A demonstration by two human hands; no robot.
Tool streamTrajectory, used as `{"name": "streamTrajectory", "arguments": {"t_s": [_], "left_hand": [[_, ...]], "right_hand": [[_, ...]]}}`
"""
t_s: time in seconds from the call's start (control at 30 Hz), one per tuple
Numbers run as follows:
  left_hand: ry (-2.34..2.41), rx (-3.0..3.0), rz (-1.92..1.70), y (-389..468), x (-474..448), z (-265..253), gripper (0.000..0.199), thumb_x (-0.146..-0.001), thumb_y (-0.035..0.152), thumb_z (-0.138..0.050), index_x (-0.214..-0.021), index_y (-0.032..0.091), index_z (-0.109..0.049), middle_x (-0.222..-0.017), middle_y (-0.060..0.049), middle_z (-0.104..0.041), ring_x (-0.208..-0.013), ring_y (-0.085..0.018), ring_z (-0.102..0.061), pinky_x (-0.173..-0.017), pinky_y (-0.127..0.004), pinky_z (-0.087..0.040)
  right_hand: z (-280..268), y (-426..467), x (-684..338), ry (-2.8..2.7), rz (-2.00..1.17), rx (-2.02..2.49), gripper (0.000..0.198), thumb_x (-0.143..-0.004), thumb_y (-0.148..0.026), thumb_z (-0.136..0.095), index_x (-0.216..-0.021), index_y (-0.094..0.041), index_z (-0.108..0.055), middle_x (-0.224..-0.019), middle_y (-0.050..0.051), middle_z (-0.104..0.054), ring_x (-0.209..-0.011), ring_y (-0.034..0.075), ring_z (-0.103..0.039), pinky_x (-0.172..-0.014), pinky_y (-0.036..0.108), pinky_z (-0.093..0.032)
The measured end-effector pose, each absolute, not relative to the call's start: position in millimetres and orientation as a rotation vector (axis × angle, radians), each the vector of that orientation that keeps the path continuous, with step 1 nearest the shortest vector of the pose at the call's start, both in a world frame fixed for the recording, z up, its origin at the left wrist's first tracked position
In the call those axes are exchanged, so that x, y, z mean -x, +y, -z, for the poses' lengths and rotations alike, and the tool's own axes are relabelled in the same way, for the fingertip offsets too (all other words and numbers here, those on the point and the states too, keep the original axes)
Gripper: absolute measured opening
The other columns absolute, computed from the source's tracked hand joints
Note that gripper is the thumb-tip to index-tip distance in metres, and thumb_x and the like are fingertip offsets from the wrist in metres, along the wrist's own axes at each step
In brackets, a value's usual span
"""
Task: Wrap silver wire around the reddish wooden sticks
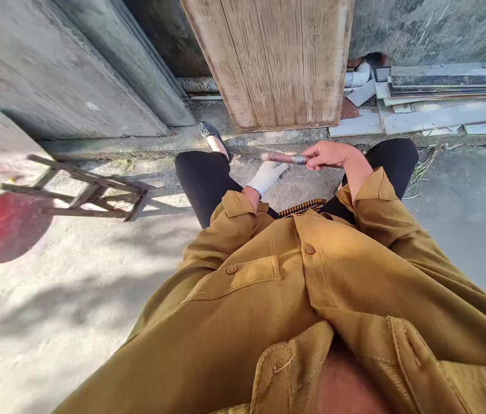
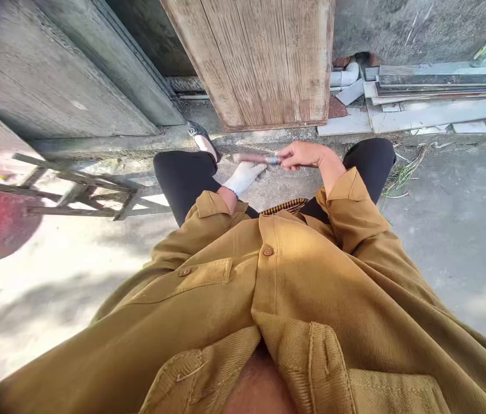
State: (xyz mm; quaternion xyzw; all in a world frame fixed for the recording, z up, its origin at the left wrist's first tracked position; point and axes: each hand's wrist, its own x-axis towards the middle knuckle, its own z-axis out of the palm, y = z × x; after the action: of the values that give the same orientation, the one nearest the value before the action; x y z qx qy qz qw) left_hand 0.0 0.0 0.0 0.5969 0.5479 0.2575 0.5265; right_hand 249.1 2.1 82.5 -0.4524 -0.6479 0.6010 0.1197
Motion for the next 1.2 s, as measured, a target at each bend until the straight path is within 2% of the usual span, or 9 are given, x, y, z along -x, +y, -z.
{"name": "streamTrajectory", "arguments": {"t_s": [0.27, 0.43, 0.5, 0.57, 0.73, 0.8, 0.9, 1.0, 1.2], "left_hand": [[1.162, -1.643, -0.473, -18, 1, 5, 0.017, -0.101, 0.022, -0.060, -0.093, 0.017, -0.074, -0.070, 0.001, -0.059, -0.062, -0.015, -0.054, -0.061, -0.025, -0.044], [1.189, -2.016, -0.393, -14, 8, 3, 0.027, -0.104, 0.025, -0.057, -0.103, 0.015, -0.082, -0.091, -0.005, -0.077, -0.082, -0.021, -0.069, -0.084, -0.030, -0.056], [1.223, -2.151, -0.346, -10, 10, -1, 0.029, -0.105, 0.025, -0.057, -0.107, 0.015, -0.085, -0.102, -0.008, -0.083, -0.096, -0.026, -0.075, -0.094, -0.033, -0.058], [1.225, -2.264, -0.289, -6, 11, -6, 0.029, -0.105, 0.025, -0.059, -0.109, 0.016, -0.087, -0.109, -0.010, -0.085, -0.106, -0.029, -0.079, -0.100, -0.034, -0.058], [1.093, -2.296, -0.270, 8, 4, -14, 0.027, -0.102, 0.022, -0.062, -0.108, 0.015, -0.087, -0.114, -0.011, -0.087, -0.110, -0.029, -0.079, -0.106, -0.036, -0.058], [1.063, -2.166, -0.343, 12, 1, -13, 0.025, -0.100, 0.022, -0.063, -0.105, 0.014, -0.086, -0.108, -0.009, -0.086, -0.103, -0.026, -0.076, -0.103, -0.035, -0.058], [1.116, -1.860, -0.472, 11, 1, -9, 0.018, -0.099, 0.020, -0.062, -0.093, 0.014, -0.078, -0.085, -0.005, -0.077, -0.079, -0.020, -0.068, -0.082, -0.030, -0.057], [1.126, -1.576, -0.536, -2, 0, -4, 0.022, -0.103, 0.019, -0.057, -0.089, 0.016, -0.073, -0.071, -0.001, -0.062, -0.063, -0.015, -0.056, -0.065, -0.026, -0.049], [1.113, -1.650, -0.421, -25, -6, -4, 0.019, -0.102, 0.019, -0.059, -0.089, 0.017, -0.074, -0.062, 0.003, -0.055, -0.058, -0.015, -0.051, -0.061, -0.026, -0.044]], "right_hand": [[-68, 17, -247, -1.746, -1.219, 1.631, 0.023, -0.100, -0.006, -0.075, -0.083, -0.017, -0.065, -0.075, 0.001, -0.065, -0.067, 0.014, -0.056, -0.071, 0.026, -0.048], [-63, 19, -240, -2.115, -0.777, 1.924, 0.019, -0.103, -0.011, -0.074, -0.085, -0.014, -0.072, -0.087, 0.008, -0.072, -0.088, 0.021, -0.068, -0.080, 0.031, -0.046], [-60, 19, -236, -2.237, -0.694, 2.002, 0.017, -0.102, -0.012, -0.078, -0.085, -0.014, -0.075, -0.086, 0.009, -0.072, -0.086, 0.022, -0.067, -0.079, 0.032, -0.045], [-55, 18, -235, -2.371, -0.861, 2.030, 0.019, -0.100, -0.010, -0.082, -0.082, -0.015, -0.077, -0.075, 0.006, -0.068, -0.073, 0.018, -0.061, -0.073, 0.032, -0.044], [-51, 7, -234, -2.496, -1.754, 1.705, 0.022, -0.100, 0.002, -0.078, -0.081, -0.010, -0.079, -0.058, 0.000, -0.064, -0.054, 0.011, -0.050, -0.061, 0.027, -0.040], [-58, 3, -236, -2.475, -1.890, 1.553, 0.022, -0.100, 0.003, -0.077, -0.081, -0.009, -0.078, -0.062, -0.001, -0.066, -0.057, 0.009, -0.053, -0.063, 0.024, -0.042], [-72, 2, -243, -2.279, -1.932, 1.311, 0.023, -0.101, -0.004, -0.079, -0.081, -0.012, -0.074, -0.070, -0.002, -0.068, -0.061, 0.008, -0.054, -0.065, 0.019, -0.045], [-81, 6, -249, -1.823, -1.685, 1.181, 0.020, -0.101, -0.011, -0.082, -0.085, -0.015, -0.070, -0.075, -0.002, -0.067, -0.062, 0.008, -0.052, -0.062, 0.018, -0.044], [-69, 17, -245, -1.492, -1.258, 1.574, 0.022, -0.108, -0.011, -0.072, -0.089, -0.017, -0.063, -0.076, 0.001, -0.063, -0.062, 0.010, -0.050, -0.057, 0.018, -0.041]]}}
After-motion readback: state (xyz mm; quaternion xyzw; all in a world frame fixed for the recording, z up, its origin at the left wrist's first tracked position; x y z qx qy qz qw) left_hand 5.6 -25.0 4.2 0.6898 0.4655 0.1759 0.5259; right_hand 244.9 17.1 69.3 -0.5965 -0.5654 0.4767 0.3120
